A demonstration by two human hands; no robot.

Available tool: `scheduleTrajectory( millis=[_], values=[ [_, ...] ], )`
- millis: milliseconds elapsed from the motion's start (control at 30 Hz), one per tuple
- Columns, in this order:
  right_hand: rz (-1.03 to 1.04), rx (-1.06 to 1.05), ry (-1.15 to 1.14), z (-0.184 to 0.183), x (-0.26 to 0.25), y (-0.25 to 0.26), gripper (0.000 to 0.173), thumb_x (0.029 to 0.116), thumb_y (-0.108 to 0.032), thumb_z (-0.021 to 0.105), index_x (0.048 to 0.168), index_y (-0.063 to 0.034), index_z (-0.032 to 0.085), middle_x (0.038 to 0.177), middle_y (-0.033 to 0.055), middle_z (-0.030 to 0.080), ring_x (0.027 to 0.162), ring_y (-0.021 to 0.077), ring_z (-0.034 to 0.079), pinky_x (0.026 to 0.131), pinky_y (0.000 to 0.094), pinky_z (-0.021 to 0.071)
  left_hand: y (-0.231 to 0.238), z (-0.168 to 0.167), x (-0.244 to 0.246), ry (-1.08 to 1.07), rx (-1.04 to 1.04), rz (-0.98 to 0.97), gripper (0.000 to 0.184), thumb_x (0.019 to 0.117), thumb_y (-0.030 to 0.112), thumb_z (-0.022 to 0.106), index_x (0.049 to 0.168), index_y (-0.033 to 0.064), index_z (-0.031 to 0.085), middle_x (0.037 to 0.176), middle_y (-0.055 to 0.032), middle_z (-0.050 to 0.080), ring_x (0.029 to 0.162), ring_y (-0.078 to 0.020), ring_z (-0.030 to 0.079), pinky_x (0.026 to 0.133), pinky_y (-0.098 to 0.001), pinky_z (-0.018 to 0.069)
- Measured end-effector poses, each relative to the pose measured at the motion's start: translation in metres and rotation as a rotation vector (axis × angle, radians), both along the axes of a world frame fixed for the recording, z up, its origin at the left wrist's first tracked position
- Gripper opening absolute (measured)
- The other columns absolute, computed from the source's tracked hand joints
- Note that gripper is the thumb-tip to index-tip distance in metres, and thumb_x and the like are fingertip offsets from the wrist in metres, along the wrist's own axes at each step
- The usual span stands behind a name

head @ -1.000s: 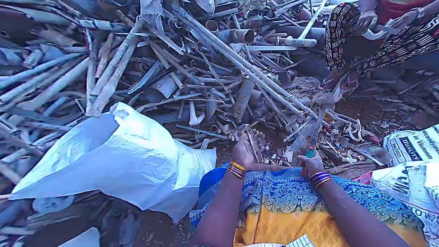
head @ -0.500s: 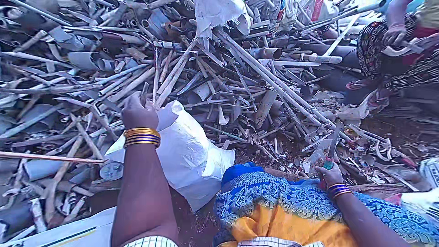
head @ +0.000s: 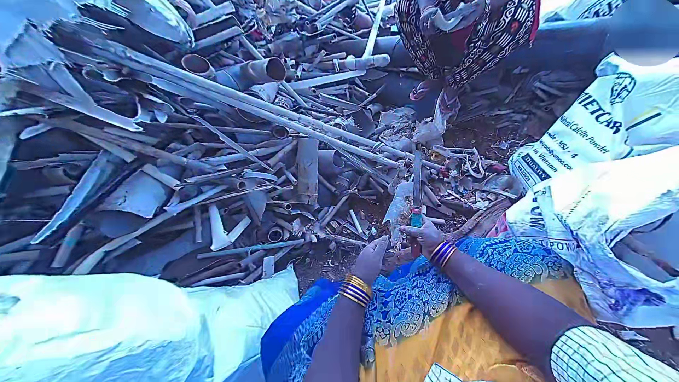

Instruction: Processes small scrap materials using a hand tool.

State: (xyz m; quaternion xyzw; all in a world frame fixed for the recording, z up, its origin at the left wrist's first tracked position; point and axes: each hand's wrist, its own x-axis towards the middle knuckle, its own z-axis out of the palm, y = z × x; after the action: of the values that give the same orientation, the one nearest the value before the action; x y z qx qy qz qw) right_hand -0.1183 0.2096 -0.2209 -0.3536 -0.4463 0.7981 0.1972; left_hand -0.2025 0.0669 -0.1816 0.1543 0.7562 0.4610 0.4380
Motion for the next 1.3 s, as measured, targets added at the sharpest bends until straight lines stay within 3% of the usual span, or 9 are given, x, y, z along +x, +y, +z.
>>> scheduleTrajectory(
  millis=[300, 400, 500, 567, 733, 833, 967, 1200, 1300],
  values=[
    [0.794, 0.254, -0.087, -0.010, -0.007, 0.057, 0.064, 0.0789, 0.003, 0.072, 0.137, -0.0024, 0.045, 0.106, 0.0063, 0.060, 0.082, 0.0080, 0.063, 0.071, 0.0252, 0.0550, 0.033, -0.035, -0.069, -0.004, 0.229, 0.334, 0.051, 0.1144, 0.031, 0.027, 0.148, -0.0042, 0.044, 0.139, -0.0206, 0.058, 0.119, -0.0209, 0.062, 0.100, -0.0362, 0.0512],
    [0.881, 0.468, -0.219, -0.014, -0.011, 0.078, 0.057, 0.0814, 0.000, 0.074, 0.133, -0.0016, 0.051, 0.107, 0.0112, 0.060, 0.082, 0.0129, 0.061, 0.071, 0.0311, 0.0530, 0.035, -0.030, -0.084, 0.131, 0.256, 0.302, 0.029, 0.1097, 0.012, 0.046, 0.125, -0.0088, 0.057, 0.087, -0.0042, 0.068, 0.074, -0.0054, 0.067, 0.072, -0.0226, 0.0574],
    [0.880, 0.616, -0.302, -0.019, -0.012, 0.098, 0.051, 0.0828, 0.003, 0.073, 0.130, 0.0041, 0.054, 0.119, 0.0211, 0.061, 0.102, 0.0251, 0.061, 0.091, 0.0434, 0.0497, 0.033, -0.021, -0.092, 0.151, 0.231, 0.173, 0.014, 0.1028, 0.004, 0.057, 0.111, -0.0055, 0.064, 0.075, 0.0023, 0.069, 0.065, -0.0029, 0.067, 0.069, -0.0206, 0.0585],
    [0.933, 0.697, -0.335, -0.015, -0.012, 0.104, 0.050, 0.0854, 0.005, 0.071, 0.133, 0.0073, 0.054, 0.123, 0.0259, 0.060, 0.109, 0.0308, 0.060, 0.097, 0.0472, 0.0469, 0.035, -0.024, -0.093, 0.203, 0.167, 0.080, 0.007, 0.1003, 0.005, 0.061, 0.099, -0.0004, 0.065, 0.078, 0.0039, 0.067, 0.070, -0.0017, 0.065, 0.071, -0.0212, 0.0570],
    [0.969, 0.775, -0.506, -0.016, -0.015, 0.106, 0.045, 0.0921, 0.003, 0.066, 0.135, 0.0051, 0.054, 0.126, 0.0277, 0.060, 0.114, 0.0383, 0.060, 0.099, 0.0545, 0.0452, 0.039, -0.032, -0.098, 0.244, -0.015, -0.108, 0.019, 0.1027, 0.012, 0.061, 0.110, -0.0035, 0.068, 0.094, -0.0055, 0.073, 0.082, -0.0063, 0.070, 0.081, -0.0280, 0.0595],
    [0.778, 0.765, -0.677, -0.017, -0.019, 0.099, 0.045, 0.0958, -0.002, 0.064, 0.139, 0.0031, 0.052, 0.131, 0.0265, 0.059, 0.121, 0.0387, 0.059, 0.104, 0.0542, 0.0453, 0.047, -0.039, -0.096, 0.236, -0.190, 0.053, 0.024, 0.1063, 0.016, 0.057, 0.113, -0.0049, 0.067, 0.100, -0.0142, 0.071, 0.082, -0.0146, 0.072, 0.080, -0.0327, 0.0596],
    [0.843, 0.818, -0.666, -0.005, -0.022, 0.066, 0.067, 0.1006, -0.004, 0.053, 0.160, 0.0032, 0.024, 0.156, 0.0285, 0.040, 0.144, 0.0390, 0.044, 0.119, 0.0486, 0.0351, 0.051, -0.065, -0.104, 0.187, -0.277, 0.306, 0.034, 0.1083, 0.015, 0.053, 0.133, -0.0076, 0.053, 0.126, -0.0271, 0.064, 0.107, -0.0315, 0.072, 0.095, -0.0443, 0.0580],
    [1.078, 0.973, -0.582, -0.023, -0.025, 0.030, 0.058, 0.1119, -0.025, 0.041, 0.166, -0.0188, 0.021, 0.139, 0.0307, 0.056, 0.127, 0.0469, 0.058, 0.105, 0.0589, 0.0449, 0.052, -0.046, -0.102, 0.321, -0.444, 0.358, 0.039, 0.1098, 0.015, 0.048, 0.140, -0.0090, 0.049, 0.139, -0.0312, 0.056, 0.131, -0.0388, 0.055, 0.110, -0.0508, 0.0425],
    [1.034, 0.916, -0.679, -0.024, -0.029, 0.041, 0.057, 0.1120, -0.023, 0.039, 0.166, -0.0161, 0.021, 0.138, 0.0298, 0.058, 0.128, 0.0454, 0.058, 0.108, 0.0578, 0.0432, 0.051, -0.056, -0.104, 0.232, -0.318, 0.481, 0.039, 0.1094, 0.012, 0.049, 0.143, -0.0075, 0.045, 0.141, -0.0297, 0.053, 0.126, -0.0353, 0.061, 0.105, -0.0463, 0.0515]
  ],
)
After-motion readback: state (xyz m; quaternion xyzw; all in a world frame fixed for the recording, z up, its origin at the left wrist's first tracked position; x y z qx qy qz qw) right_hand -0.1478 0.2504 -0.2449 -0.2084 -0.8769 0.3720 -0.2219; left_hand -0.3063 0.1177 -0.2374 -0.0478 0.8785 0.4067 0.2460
